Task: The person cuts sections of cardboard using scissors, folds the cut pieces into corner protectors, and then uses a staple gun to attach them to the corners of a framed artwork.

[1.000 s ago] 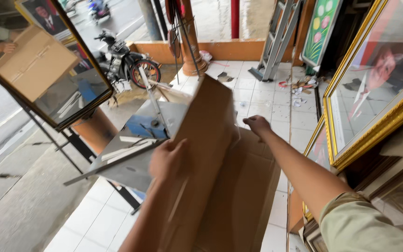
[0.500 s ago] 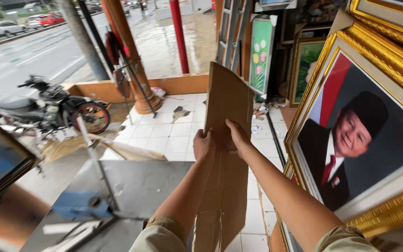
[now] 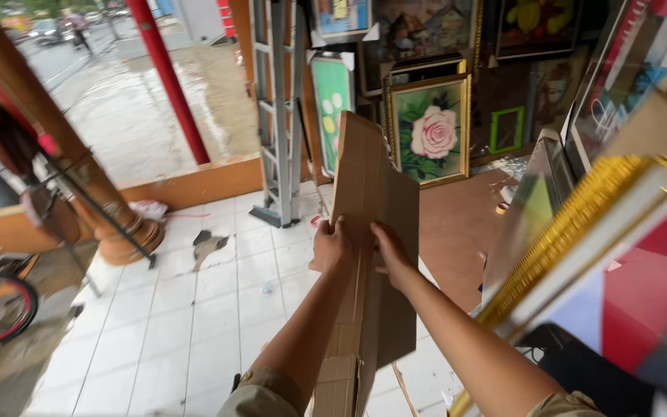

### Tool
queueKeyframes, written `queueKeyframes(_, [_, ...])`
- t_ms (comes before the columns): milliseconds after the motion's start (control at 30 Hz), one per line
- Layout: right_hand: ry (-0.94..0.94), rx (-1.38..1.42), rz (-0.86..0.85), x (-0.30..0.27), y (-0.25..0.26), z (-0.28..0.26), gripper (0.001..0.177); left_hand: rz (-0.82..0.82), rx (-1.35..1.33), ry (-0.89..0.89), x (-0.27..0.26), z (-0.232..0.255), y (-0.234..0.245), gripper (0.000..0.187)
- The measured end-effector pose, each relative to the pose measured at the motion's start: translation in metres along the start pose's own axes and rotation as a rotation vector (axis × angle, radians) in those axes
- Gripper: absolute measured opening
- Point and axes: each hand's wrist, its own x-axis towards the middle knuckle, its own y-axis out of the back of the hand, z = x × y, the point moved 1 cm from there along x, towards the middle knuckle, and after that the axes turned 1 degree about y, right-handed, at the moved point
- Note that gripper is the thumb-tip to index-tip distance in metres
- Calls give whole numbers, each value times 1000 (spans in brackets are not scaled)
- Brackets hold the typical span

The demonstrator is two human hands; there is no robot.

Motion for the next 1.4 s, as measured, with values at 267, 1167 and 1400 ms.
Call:
queueKeyframes(267, [53,153,307,165,-3,-4,80,-155,45,-85,133,61,-91,37])
queueKeyframes(1167, [-154,-206,725,705,244,-39,69,-484,-559,380,464,312,-599,39])
queueKeyframes(1400, [-224,-423,658,838,369,-17,57,-509,-717,524,527,367,-725,59])
